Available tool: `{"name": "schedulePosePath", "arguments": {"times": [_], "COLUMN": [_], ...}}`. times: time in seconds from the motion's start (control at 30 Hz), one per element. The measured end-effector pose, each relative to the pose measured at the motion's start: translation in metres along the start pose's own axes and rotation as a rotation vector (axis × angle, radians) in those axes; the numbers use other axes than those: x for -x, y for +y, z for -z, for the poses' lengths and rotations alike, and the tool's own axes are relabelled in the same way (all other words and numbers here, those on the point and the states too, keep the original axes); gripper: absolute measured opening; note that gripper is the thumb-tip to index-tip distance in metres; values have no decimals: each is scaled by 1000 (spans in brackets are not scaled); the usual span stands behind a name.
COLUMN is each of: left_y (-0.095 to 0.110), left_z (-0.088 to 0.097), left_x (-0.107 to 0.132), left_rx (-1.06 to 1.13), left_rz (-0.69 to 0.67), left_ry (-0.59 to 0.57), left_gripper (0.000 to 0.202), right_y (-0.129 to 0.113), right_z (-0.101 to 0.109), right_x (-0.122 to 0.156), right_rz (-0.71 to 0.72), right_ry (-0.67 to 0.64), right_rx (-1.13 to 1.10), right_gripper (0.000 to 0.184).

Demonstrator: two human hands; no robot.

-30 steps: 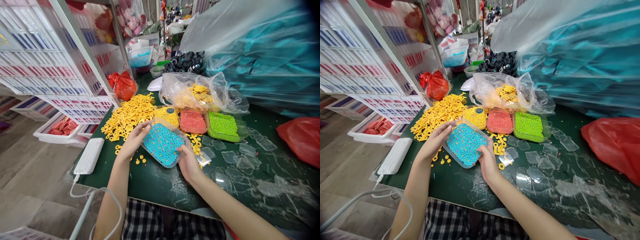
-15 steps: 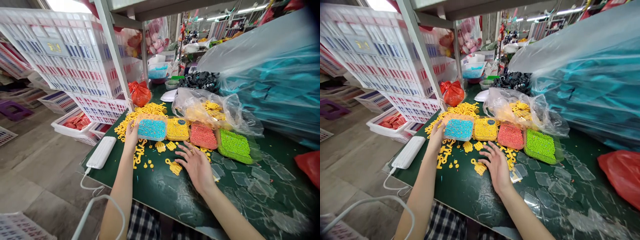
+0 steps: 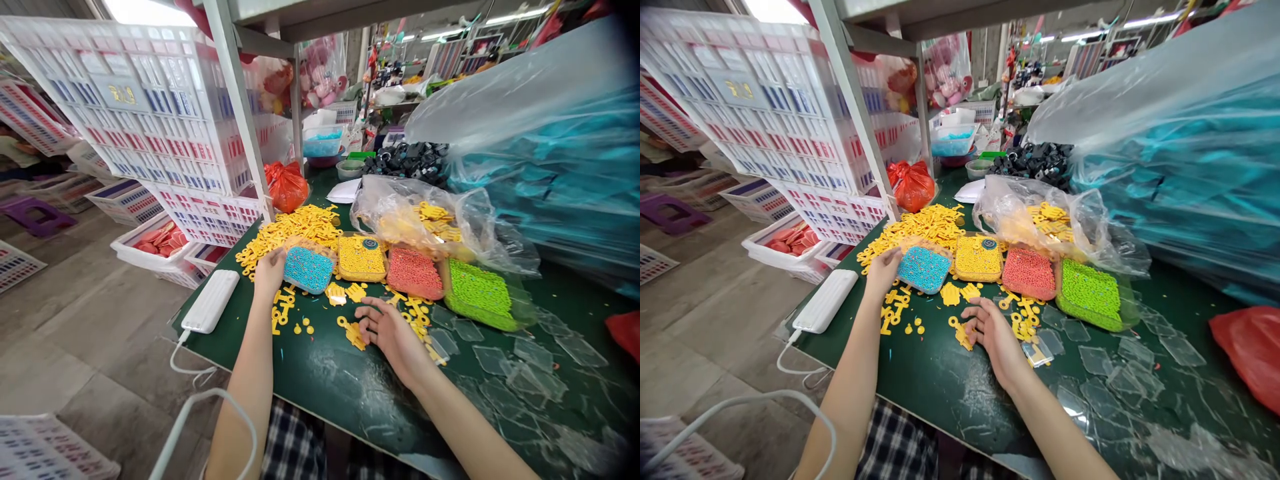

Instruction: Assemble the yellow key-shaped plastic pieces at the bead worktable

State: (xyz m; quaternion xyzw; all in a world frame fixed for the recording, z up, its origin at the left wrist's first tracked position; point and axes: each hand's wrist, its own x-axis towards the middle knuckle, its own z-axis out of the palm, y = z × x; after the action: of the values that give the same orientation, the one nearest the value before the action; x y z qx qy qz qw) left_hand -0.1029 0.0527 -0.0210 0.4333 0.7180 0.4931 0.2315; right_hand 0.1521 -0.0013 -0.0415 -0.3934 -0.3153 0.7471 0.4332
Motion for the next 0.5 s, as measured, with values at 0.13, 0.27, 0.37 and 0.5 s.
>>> {"name": "schedulePosePath", "arguments": {"times": [0.13,0.27,0.37,0.5], "left_y": [-5,-1,11,29], "left_z": [-2,-3,-2,-1], "left_x": [0,2,8,21], "left_rx": [-94,-173,-215,-267], "left_rz": [-15,-47,-211,-349], "left_ry": [-52,-26,59,-80], "left_gripper": [42,48,41,49], "right_y": [-1,-5,-8,-8], "right_z": [4,-1,-6,-6], "right_x": [-2,1,5,7], "right_rz": [13,122,300,554], "right_ry": [-43,-30,17,144], "right_rx": [59,245,461,895], "right_gripper": [31,32,31,18]}}
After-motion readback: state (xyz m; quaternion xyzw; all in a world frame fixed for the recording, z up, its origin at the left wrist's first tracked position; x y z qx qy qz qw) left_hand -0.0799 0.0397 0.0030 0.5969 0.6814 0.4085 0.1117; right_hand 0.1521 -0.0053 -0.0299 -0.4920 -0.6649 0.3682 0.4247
